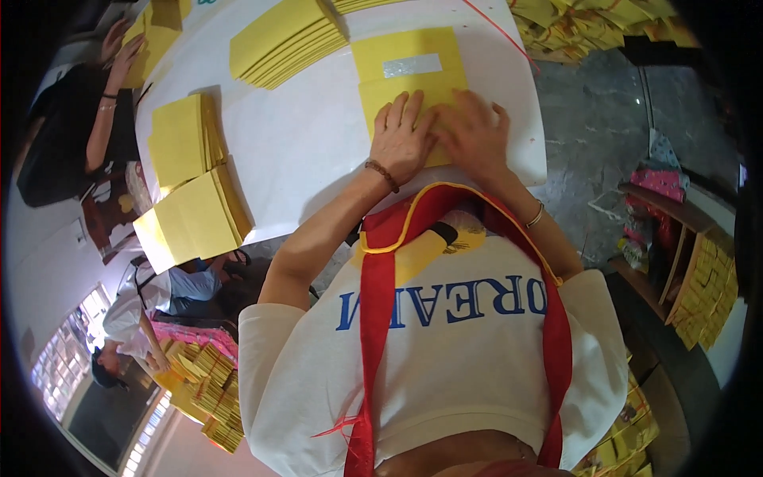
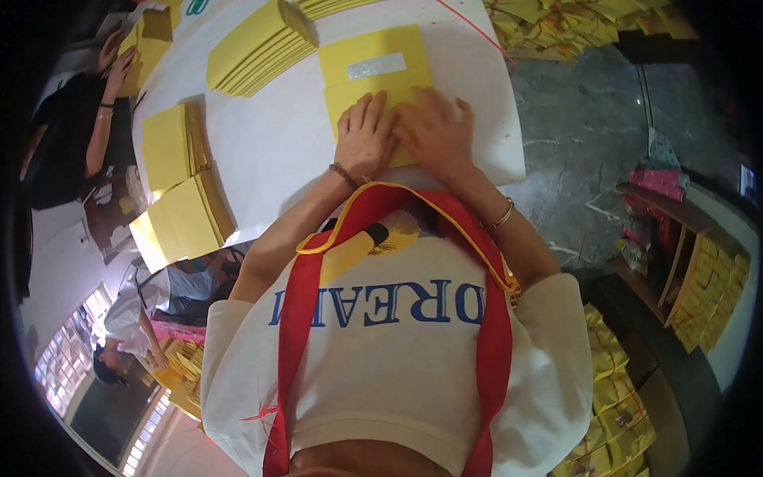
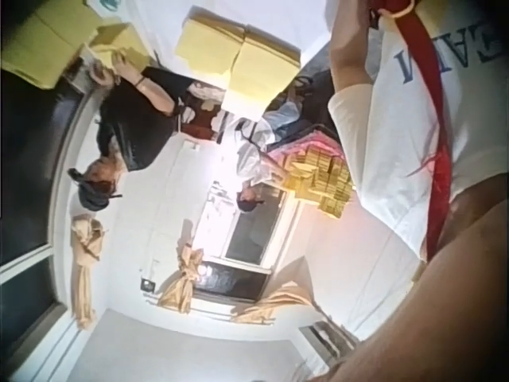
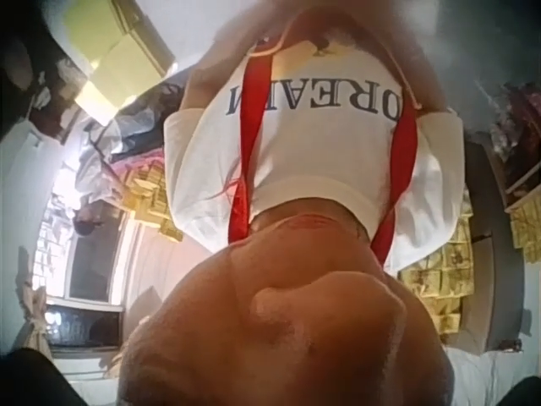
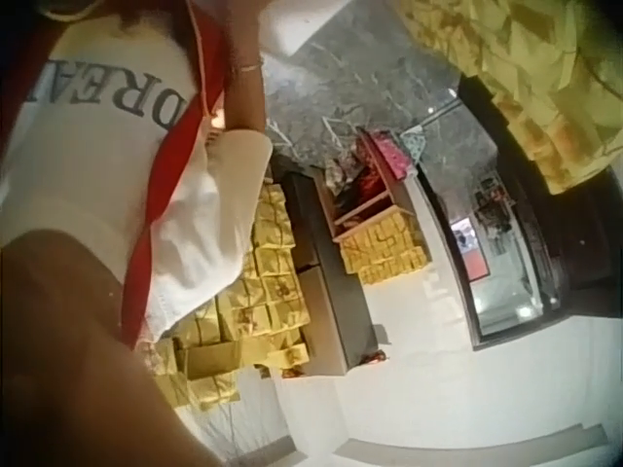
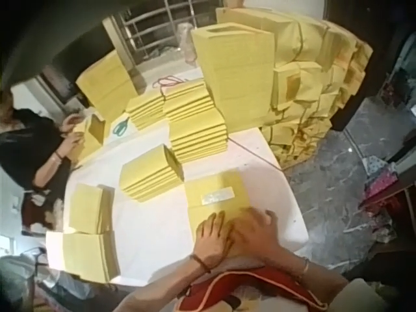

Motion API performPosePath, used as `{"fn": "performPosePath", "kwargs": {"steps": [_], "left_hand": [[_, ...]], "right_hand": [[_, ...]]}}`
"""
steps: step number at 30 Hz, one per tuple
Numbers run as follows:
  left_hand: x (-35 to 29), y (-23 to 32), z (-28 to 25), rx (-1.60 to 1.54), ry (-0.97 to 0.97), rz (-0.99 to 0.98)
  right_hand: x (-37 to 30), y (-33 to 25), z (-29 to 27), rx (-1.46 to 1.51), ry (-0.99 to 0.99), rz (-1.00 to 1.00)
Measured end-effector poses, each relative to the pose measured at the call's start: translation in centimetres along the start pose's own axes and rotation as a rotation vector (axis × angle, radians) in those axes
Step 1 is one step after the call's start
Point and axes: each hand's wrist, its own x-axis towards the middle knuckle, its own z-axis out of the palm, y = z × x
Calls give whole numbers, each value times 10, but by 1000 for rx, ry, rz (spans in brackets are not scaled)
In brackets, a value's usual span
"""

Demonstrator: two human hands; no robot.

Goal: Folding and stacking yellow joss paper sheets on a table.

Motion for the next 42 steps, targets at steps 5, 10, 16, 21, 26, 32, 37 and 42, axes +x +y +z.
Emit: {"fn": "performPosePath", "kwargs": {"steps": [5,10,16,21,26,32,37,42], "left_hand": [[0,-10,-5,-126,27,-54],[-10,-22,-29,-240,70,107],[-32,-20,-35,-104,-148,29],[-20,-28,-25,144,-107,137],[6,-3,-20,515,-10,139],[24,-33,-73,34,314,153],[48,-107,-174,443,675,10],[54,-193,-138,531,480,-190]], "right_hand": [[-11,-3,13,104,-160,-164],[-12,0,8,94,-248,-176],[-10,1,5,115,-237,-201],[12,30,-4,1272,-339,462],[22,36,5,1290,-14,581],[2,45,19,1278,90,867],[-5,48,18,1352,69,846],[9,51,30,1348,7,779]]}}
